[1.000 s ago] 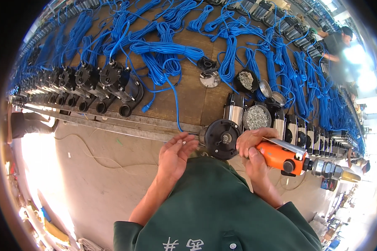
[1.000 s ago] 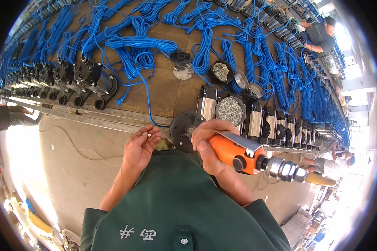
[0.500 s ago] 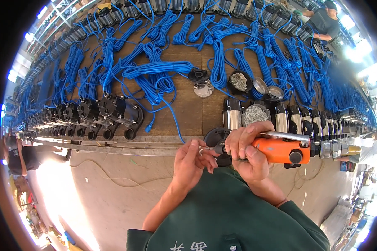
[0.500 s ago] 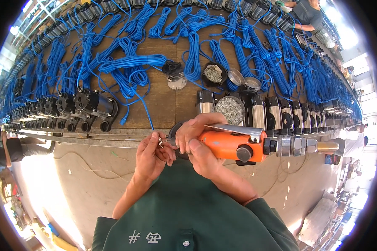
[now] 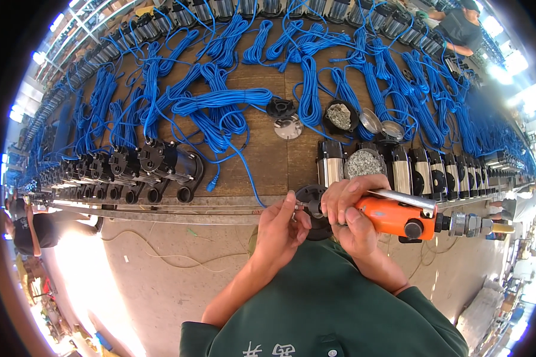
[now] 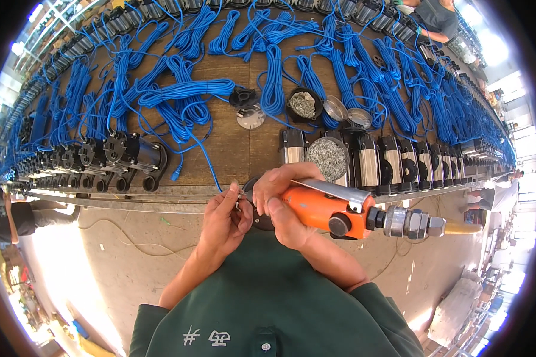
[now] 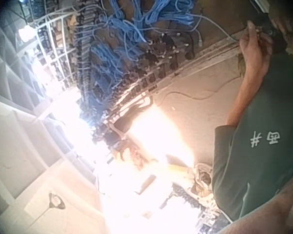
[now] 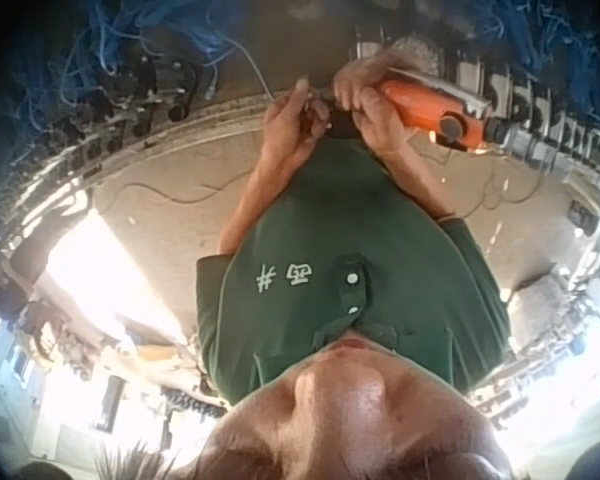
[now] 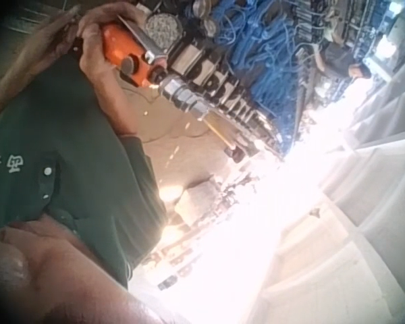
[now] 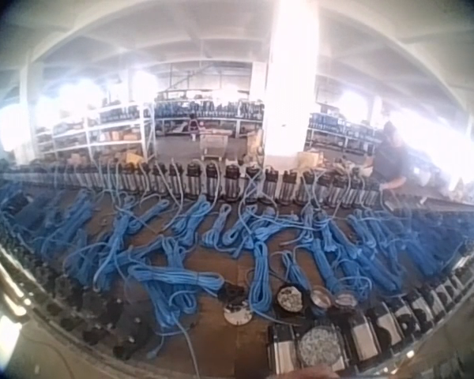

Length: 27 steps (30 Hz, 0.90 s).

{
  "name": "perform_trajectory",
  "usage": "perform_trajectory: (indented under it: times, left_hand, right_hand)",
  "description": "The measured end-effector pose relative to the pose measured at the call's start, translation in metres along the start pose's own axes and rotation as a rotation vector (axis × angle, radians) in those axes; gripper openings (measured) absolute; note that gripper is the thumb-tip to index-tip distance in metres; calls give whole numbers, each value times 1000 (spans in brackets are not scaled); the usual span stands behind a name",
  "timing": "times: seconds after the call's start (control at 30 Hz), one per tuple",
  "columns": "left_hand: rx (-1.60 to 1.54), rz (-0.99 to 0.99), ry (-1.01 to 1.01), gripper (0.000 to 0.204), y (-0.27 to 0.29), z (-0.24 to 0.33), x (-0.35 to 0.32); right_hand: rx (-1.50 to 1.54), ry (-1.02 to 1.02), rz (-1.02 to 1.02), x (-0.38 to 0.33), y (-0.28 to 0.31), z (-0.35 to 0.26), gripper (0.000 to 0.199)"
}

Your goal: The person assembles water pump components by placing gaskets, attaching metal plates, and securing them with screws using a pneumatic screwdriver.

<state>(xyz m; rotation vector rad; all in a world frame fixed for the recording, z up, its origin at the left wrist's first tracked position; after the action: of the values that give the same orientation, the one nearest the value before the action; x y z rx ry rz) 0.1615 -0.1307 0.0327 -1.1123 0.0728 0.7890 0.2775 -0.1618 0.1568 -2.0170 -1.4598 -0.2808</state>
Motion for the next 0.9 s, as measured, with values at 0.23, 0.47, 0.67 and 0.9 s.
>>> perform_trajectory:
  times: [0.23,0.47,0.67,0.9]
  left_hand:
    - [-92,2,6,28,-1,0,11]
    - [-151,19,18,28,-6,5,17]
    - [-171,5,33,28,-8,7,22]
    - [-52,62,6,29,-6,11,25]
  right_hand:
    - [70,-4,-17,5,6,4,24]
    - [54,31,2,12,8,3,23]
    - [56,51,29,14,13,3,22]
    - [57,44,50,13,18,7,23]
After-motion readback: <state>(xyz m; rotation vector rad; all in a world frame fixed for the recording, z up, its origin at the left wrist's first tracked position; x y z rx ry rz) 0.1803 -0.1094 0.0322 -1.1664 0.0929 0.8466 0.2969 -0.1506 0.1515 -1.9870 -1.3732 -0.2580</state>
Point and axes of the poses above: each hand's wrist, its own x-axis towards the middle knuckle, its own y-axis out of the back of the hand, z = x × y, the point moved 7 cm from there along x, towards the middle knuckle, and after that the axes turned 6 degrees about -z, right-handed, at the moved point
